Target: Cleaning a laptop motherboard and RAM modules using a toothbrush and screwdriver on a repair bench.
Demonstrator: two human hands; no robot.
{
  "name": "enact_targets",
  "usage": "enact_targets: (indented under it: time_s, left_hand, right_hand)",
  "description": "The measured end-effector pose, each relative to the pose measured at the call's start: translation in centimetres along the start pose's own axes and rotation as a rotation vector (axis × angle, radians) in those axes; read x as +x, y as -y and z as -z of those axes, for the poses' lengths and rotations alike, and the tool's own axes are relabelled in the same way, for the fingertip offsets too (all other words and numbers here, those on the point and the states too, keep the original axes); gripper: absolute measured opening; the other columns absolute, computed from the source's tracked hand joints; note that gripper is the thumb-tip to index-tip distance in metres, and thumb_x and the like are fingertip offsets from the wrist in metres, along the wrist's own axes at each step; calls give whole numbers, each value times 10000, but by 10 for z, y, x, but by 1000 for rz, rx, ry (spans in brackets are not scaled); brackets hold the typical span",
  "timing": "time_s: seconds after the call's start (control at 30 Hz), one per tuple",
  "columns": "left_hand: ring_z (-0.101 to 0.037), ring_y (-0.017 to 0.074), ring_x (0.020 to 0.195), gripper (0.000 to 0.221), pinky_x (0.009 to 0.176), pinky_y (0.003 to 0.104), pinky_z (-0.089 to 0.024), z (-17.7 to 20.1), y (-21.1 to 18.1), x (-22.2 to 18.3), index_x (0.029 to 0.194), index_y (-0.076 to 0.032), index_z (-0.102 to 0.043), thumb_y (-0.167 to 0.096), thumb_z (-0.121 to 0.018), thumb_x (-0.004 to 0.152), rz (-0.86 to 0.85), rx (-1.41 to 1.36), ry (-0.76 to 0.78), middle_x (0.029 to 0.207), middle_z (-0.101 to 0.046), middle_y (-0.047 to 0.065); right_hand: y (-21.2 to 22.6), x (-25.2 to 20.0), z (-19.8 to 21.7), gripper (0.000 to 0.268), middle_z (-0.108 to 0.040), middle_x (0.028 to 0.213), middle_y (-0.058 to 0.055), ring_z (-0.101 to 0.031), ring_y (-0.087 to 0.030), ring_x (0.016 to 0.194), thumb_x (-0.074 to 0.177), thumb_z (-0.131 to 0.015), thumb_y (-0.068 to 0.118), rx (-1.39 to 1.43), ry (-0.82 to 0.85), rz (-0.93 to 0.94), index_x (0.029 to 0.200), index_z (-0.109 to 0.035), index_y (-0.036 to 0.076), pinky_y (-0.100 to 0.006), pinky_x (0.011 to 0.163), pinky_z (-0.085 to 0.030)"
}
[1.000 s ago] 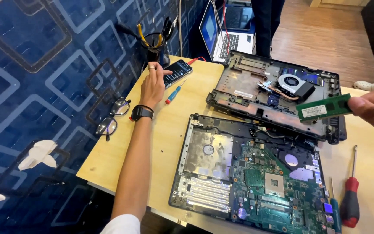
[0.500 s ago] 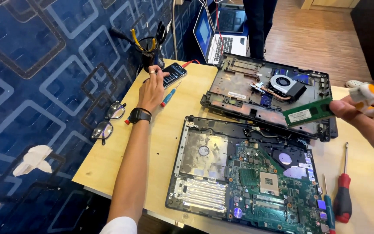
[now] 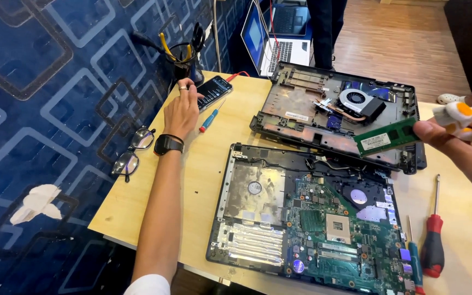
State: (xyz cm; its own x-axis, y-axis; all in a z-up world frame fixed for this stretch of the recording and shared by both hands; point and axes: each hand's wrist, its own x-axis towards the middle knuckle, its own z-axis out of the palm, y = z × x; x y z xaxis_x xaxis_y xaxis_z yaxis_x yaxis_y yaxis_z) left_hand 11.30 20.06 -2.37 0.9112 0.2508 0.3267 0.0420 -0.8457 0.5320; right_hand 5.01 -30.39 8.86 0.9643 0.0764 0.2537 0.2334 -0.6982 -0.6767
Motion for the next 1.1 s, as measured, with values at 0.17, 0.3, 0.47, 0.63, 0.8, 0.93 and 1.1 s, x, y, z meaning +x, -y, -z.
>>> enact_targets:
  time_s: [0.17, 0.3, 0.47, 0.63, 0.8, 0.93, 1.1]
  left_hand:
    - [-718, 414, 926, 285, 728, 535, -482, 5, 1, -2, 1241, -190, -343, -376, -201, 1078, 15, 2, -27, 1074, -802, 9]
    - [-718, 420, 918, 295, 701, 536, -488, 5, 3, -3, 1242, -177, -335, -377, -197, 1075, -23, -27, -43, 1118, -797, 32]
    - [-692, 420, 946, 396, 652, 552, -460, 9, 1, -5, 1229, -163, -473, -399, -197, 1072, -109, -40, -144, 1113, -749, 79]
    - [-731, 390, 934, 395, 633, 488, -494, 3, -3, -5, 1323, -205, -323, -455, -161, 1064, -108, 2, -30, 1262, -760, 22]
    - [-573, 359, 1127, 586, 875, 531, -387, -13, -1, 3, 1422, -165, -486, -463, -120, 1075, -206, 97, -1, 1422, -594, 39]
    - [-441, 306, 1333, 560, 988, 546, -254, -19, -7, 4, 1452, -194, -431, -458, -116, 1071, -193, 79, 62, 1435, -619, 72]
    - [-458, 311, 1347, 545, 998, 566, -249, -22, -6, 5, 1428, -220, -410, -487, -108, 1062, -169, 79, 56, 1356, -684, 70]
  right_hand:
    - [-6, 1, -3, 319, -680, 1004, -197, -624, -297, 848, 1059, -772, 226, -7, -5, -39, 1167, -723, -69, -388, 729, -481]
    - [-10, 2, -7, 277, -661, 983, -160, -574, -244, 831, 989, -794, 155, 29, 47, 1, 1136, -743, -74, -328, 711, -445]
    - [12, -5, -14, 228, -531, 787, -83, -380, -213, 655, 929, -806, 176, -100, 142, 19, 951, -783, -50, -343, 559, -279]
    - [20, -5, -23, 266, -753, 724, -68, -609, -183, 620, 917, -812, 350, -268, 211, -93, 850, -793, 93, -329, 584, -371]
    - [36, -7, -25, 160, -716, 738, -103, -570, -200, 653, 919, -818, 225, -154, 247, -188, 890, -847, 70, -315, 606, -351]
    - [23, -6, -26, 120, -651, 672, -78, -486, -173, 628, 894, -819, 197, -157, 240, -161, 855, -844, 87, -295, 600, -313]
    - [33, -6, -25, 181, -656, 661, -104, -489, -189, 614, 901, -829, 239, -180, 238, -208, 852, -829, 65, -312, 574, -317]
